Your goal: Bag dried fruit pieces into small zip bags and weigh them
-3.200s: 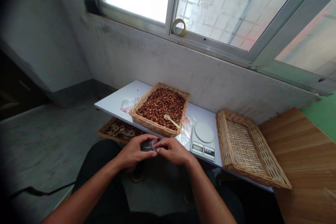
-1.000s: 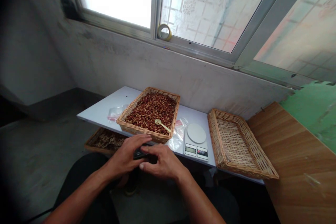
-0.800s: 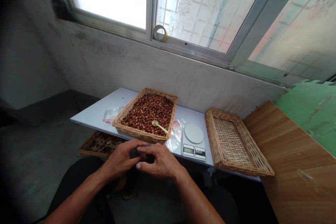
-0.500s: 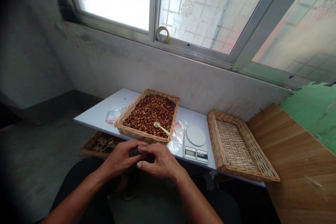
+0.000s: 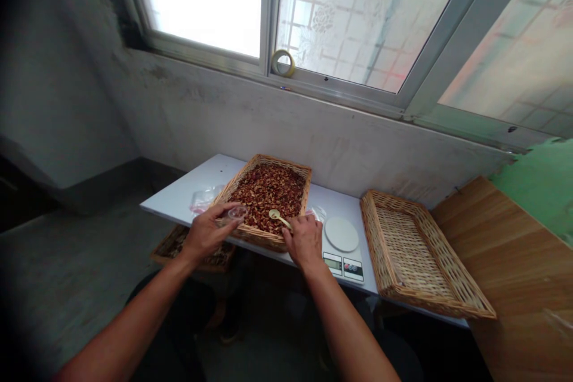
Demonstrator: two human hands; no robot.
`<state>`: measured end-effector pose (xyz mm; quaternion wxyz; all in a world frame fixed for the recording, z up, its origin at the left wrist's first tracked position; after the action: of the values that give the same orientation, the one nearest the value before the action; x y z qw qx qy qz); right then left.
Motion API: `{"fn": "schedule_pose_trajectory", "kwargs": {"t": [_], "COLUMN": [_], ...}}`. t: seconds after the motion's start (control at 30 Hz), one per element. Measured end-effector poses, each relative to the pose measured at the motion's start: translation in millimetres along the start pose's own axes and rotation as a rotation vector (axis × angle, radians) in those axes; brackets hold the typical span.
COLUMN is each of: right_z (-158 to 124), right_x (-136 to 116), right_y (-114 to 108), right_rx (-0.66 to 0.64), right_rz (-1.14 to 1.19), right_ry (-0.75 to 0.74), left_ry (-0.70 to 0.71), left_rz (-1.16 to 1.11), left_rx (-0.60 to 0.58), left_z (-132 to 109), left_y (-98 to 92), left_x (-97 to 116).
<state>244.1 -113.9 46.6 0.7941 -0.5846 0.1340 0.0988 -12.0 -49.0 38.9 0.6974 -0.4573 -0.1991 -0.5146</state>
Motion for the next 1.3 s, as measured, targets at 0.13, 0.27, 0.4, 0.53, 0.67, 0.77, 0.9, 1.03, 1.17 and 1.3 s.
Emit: {"fn": "schedule_pose_trajectory", "kwargs": {"t": [0.13, 0.27, 0.4, 0.53, 0.67, 0.77, 0.9, 1.03, 1.17, 1.3], "right_z": [12, 20, 26, 35, 47, 55, 63, 68, 68, 66], "right_x": [-1, -3, 1, 7, 7, 1, -13, -21, -20, -17], "right_y": [2, 3, 2, -4, 10, 33, 56, 65, 74, 79], "right_rx": [-0.053, -0.092, -0.201, -0.262, -0.403, -0.471, -0.489, -0.472, -0.462, -0.455], "right_rz": [-0.210, -0.237, -0.093, 0.011, 0.152, 0.280, 0.346, 0.391, 0.458, 0.528], "right_ry": [0.031, 0.096, 0.163, 0.126, 0.192, 0.291, 0.326, 0.368, 0.417, 0.434], "left_ry": [0.028, -0.013, -0.110, -0.140, -0.161, -0.158, -0.155, -0.155, -0.106, -0.124], "left_rz": [0.038, 0.054, 0.046, 0.012, -0.004, 0.009, 0.127, 0.168, -0.040, -0.250], "left_rx": [0.106, 0.155, 0.226, 0.268, 0.250, 0.201, 0.089, -0.020, -0.113, -0.139], "left_z": [32, 48, 49, 47, 46, 46, 51, 58, 61, 59], "left_y": [4.6, 17.7, 27.1, 29.5, 30.0, 30.1, 28.7, 30.9, 39.2, 41.0], "left_x": [-19, -36, -49, -55, -57, -57, -56, -56, -58, -62]}}
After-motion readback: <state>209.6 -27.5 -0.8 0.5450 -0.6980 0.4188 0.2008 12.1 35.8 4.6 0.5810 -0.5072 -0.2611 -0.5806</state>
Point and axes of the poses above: each hand's wrist, its own z-axis towards the middle knuckle, its own y-axis out of the palm, x = y × z, the point moved 3 cm from there along z, towards the middle knuckle, and after that the axes turned 4 degrees about y, right-handed, at the moved point
